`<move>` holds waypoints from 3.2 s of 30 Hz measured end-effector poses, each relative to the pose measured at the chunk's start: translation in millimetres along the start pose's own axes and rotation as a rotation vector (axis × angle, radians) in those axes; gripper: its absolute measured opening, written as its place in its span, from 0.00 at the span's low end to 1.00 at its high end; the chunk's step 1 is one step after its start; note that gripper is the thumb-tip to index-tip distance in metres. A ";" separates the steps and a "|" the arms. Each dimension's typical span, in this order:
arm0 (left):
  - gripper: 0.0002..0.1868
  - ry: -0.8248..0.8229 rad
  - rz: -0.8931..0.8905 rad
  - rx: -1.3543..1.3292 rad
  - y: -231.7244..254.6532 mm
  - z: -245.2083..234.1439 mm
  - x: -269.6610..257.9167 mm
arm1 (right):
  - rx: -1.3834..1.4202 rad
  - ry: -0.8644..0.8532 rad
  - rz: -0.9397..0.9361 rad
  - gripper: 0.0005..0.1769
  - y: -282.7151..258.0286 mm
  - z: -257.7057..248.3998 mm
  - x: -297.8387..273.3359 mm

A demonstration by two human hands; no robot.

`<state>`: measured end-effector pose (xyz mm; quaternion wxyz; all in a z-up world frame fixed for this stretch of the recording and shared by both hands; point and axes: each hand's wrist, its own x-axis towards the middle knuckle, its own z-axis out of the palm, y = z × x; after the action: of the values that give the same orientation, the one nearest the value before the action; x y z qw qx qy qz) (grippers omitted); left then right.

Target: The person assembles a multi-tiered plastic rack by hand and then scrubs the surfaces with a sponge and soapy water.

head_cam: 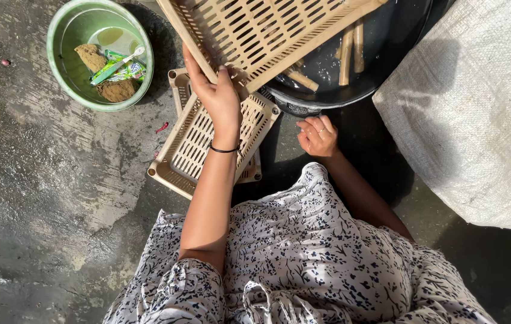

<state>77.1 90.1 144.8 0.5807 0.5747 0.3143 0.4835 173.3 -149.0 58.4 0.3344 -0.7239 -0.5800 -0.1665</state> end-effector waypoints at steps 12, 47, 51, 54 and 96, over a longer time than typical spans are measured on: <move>0.30 0.035 -0.461 -0.397 -83.1 -2.7 -41.5 | -0.053 -0.281 -0.065 0.18 -89.1 -14.4 68.0; 0.28 -0.137 -0.773 -0.650 -197.4 -188.3 -24.9 | -0.064 -0.995 -0.127 0.25 -231.0 511.5 282.7; 0.29 -0.116 -0.790 -0.674 -207.1 -182.6 -23.6 | -0.221 -1.129 -0.198 0.19 -251.3 501.3 288.9; 0.28 -0.123 -0.788 -0.680 -212.7 -182.1 -30.1 | -0.101 -1.046 -0.267 0.42 -255.0 498.1 273.8; 0.45 -0.280 -0.676 -0.819 -104.5 -60.2 -82.1 | 0.563 -0.434 0.370 0.27 -66.5 30.6 241.2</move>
<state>15.1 49.6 19.0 0.9161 0.2275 0.1872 0.2719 171.0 54.3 207.4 0.4137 -0.7146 -0.5200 0.2187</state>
